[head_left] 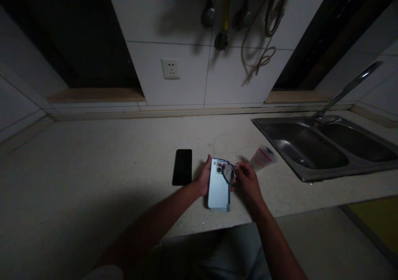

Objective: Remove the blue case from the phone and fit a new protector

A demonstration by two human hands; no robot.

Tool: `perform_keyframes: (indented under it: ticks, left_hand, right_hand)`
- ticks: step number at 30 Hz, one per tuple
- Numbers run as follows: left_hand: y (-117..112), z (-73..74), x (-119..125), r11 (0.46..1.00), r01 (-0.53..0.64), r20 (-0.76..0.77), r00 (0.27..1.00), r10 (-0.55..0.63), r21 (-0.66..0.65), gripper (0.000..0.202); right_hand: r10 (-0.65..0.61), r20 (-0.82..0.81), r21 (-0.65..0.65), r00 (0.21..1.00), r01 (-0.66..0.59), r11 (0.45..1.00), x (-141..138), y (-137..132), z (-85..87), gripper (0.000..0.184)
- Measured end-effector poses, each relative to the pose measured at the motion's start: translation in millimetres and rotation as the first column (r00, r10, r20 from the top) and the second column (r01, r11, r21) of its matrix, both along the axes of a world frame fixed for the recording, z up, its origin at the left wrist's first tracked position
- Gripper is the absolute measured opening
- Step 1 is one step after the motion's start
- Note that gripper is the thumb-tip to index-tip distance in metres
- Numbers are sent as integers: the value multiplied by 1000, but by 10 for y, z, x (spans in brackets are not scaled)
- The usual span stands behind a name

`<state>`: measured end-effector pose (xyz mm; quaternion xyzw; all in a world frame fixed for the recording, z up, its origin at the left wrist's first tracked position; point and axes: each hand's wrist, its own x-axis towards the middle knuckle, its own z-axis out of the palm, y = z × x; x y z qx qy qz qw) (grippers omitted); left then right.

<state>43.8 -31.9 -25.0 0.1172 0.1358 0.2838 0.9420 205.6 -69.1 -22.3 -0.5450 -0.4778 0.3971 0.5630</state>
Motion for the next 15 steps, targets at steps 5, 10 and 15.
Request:
perform_keyframes:
  ticks: [5,10,15]
  left_hand:
    - [-6,22,7,1000,-23,-21,1000,23,-11,71]
    - [-15,60,7,999,-27,-39,999,26,-30,71]
    - [-11,50,0,1000,-14,-25,1000,13,-26,71]
  right_hand:
    - [-32,129,-36,991,37,999,3,-67,-30,35]
    - [-29,187,-32,982,36,999,-3,-106,-57,43]
    - [-21,187,-35,982,28,999,3,-98,-47,43]
